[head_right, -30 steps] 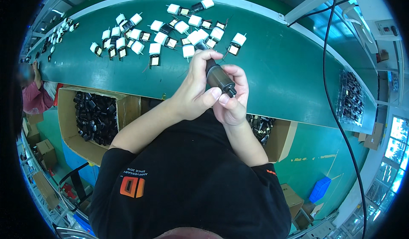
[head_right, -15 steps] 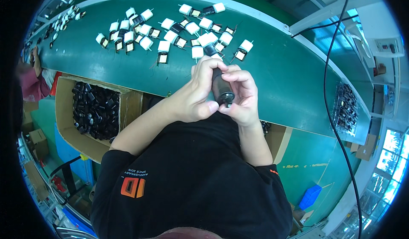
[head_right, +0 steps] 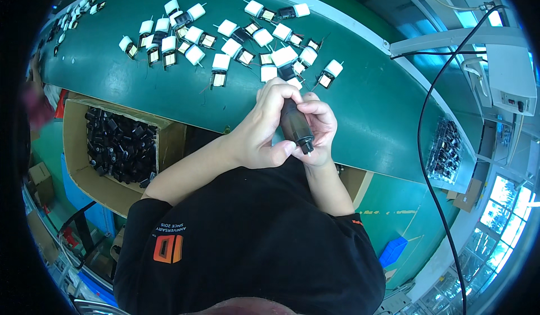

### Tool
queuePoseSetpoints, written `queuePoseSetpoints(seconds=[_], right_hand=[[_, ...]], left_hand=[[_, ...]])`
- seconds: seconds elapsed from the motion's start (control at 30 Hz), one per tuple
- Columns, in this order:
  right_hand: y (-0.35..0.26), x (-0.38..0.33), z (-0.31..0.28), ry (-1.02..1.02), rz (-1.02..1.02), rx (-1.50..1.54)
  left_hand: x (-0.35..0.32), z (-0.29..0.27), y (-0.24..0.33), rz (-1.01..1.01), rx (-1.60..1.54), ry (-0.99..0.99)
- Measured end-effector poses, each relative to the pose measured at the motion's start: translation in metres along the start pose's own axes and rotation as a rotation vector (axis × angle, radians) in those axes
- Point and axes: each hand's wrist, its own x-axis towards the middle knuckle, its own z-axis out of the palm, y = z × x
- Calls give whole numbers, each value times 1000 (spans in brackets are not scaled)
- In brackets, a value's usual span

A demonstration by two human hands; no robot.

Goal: Assembling small electronic components by inserting a circuit board into a plastic casing.

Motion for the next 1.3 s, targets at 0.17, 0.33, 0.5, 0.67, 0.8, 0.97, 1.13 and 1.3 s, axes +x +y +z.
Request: queuePoseSetpoints(seconds=[0.17, 0.33, 0.5, 0.67, 0.8, 0.97, 1.13, 1.3], right_hand=[[-33, -7, -18, 33, 74, -233], [-171, -100, -103, -214, 741, -600], [-174, -153, -129, 9, 1333, -947], [-128, -10, -130, -243, 672, -833], [6, 199, -151, -24, 458, -1033], [82, 312, -154, 126, 876, -1441], [115, 340, -147, 197, 804, -1576], [137, 329, -182, 383, 237, -1352]], left_hand=[[-4, -10, 20, -87, 262, -162], [-46, -104, 52, -174, 649, 422], [-258, -225, -34, -545, 579, 1500], [-344, -207, -161, -965, 790, 276], [-424, -218, -238, -1114, 268, 365], [-274, -166, -256, -1147, 196, 387], [-348, -189, -137, -1230, 102, 519], [-256, -205, -31, -936, 843, 919]])
